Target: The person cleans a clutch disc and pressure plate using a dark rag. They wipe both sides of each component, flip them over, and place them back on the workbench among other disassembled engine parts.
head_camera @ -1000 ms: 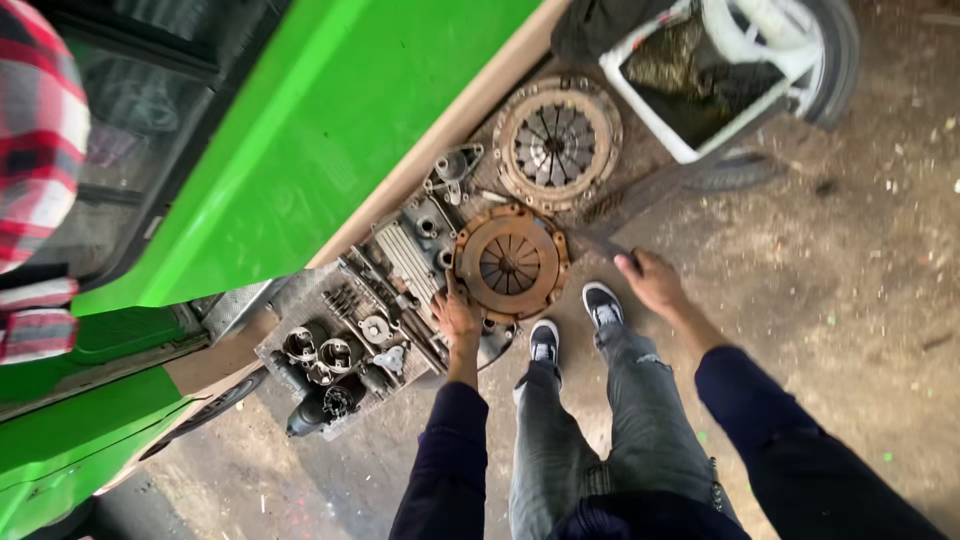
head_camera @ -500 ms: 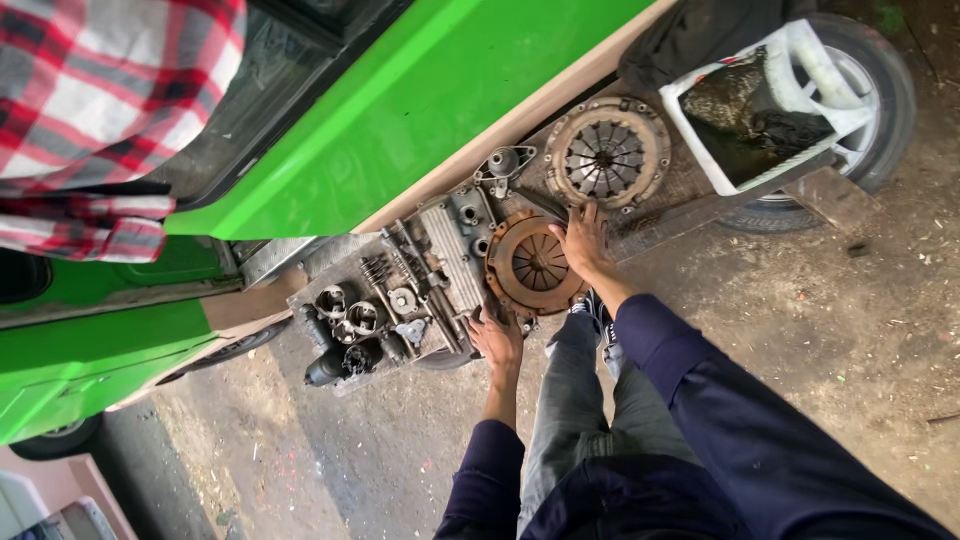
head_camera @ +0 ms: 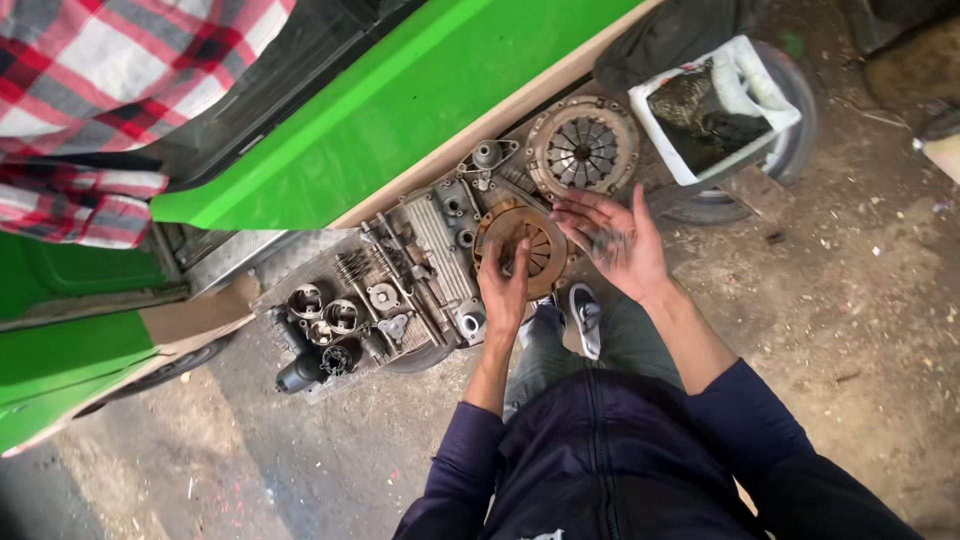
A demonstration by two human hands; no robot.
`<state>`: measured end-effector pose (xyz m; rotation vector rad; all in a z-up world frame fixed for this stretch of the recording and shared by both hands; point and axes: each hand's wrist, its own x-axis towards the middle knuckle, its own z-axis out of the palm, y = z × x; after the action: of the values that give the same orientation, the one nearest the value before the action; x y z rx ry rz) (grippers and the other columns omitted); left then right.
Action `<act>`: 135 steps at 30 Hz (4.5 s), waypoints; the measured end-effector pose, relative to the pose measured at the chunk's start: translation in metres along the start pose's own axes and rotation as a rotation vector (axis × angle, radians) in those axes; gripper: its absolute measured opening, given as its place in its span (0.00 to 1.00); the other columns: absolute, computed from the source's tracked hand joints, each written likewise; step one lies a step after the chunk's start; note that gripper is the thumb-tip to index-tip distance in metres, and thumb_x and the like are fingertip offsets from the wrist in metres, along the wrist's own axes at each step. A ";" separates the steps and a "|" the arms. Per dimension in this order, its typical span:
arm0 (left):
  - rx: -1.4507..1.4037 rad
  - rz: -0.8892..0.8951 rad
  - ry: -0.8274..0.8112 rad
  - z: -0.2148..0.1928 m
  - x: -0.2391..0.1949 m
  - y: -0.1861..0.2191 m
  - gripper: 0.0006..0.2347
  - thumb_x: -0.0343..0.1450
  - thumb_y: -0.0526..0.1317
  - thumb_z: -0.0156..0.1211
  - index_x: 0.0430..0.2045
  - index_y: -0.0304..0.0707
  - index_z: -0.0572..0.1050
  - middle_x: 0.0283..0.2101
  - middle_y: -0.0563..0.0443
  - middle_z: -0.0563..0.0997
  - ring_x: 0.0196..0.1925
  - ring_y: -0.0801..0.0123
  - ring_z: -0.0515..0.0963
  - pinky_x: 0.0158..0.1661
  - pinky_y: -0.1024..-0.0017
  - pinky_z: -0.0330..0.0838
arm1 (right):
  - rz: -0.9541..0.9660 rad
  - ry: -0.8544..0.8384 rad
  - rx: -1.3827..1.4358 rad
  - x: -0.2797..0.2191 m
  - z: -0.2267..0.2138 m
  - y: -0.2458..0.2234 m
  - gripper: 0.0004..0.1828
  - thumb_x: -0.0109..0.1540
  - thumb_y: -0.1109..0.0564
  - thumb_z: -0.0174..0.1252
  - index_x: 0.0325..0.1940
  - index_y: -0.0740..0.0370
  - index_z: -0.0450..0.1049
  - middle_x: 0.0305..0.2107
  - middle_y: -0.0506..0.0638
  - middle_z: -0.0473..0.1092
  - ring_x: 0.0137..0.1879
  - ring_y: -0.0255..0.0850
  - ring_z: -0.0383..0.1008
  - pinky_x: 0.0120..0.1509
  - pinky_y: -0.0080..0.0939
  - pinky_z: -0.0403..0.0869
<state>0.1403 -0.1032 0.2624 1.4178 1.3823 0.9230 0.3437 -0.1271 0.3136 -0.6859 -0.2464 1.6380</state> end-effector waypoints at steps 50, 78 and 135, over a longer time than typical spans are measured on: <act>0.265 0.777 -0.058 -0.021 0.003 0.156 0.15 0.65 0.31 0.74 0.44 0.40 0.79 0.47 0.52 0.80 0.50 0.61 0.79 0.50 0.66 0.75 | -0.339 -0.160 -0.581 -0.079 0.082 -0.051 0.55 0.62 0.15 0.23 0.83 0.51 0.38 0.76 0.72 0.52 0.80 0.67 0.57 0.86 0.66 0.54; 0.982 -0.198 -0.181 0.008 0.044 -0.178 0.31 0.67 0.36 0.63 0.68 0.49 0.62 0.59 0.22 0.65 0.59 0.37 0.69 0.52 0.51 0.70 | -0.169 0.442 -0.556 0.028 -0.072 -0.045 0.20 0.64 0.62 0.58 0.60 0.64 0.67 0.57 0.60 0.70 0.64 0.46 0.76 0.68 0.40 0.71; -0.320 -0.768 0.267 0.024 0.042 -0.223 0.27 0.58 0.43 0.80 0.49 0.27 0.78 0.45 0.42 0.84 0.42 0.60 0.82 0.42 0.66 0.76 | -0.295 0.168 0.024 0.102 -0.112 -0.260 0.35 0.68 0.40 0.59 0.72 0.63 0.65 0.64 0.57 0.72 0.71 0.54 0.74 0.79 0.59 0.71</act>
<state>0.0998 -0.0760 0.0396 0.4529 1.6981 0.7732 0.6171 -0.0028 0.3307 -0.7275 -0.1957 1.2934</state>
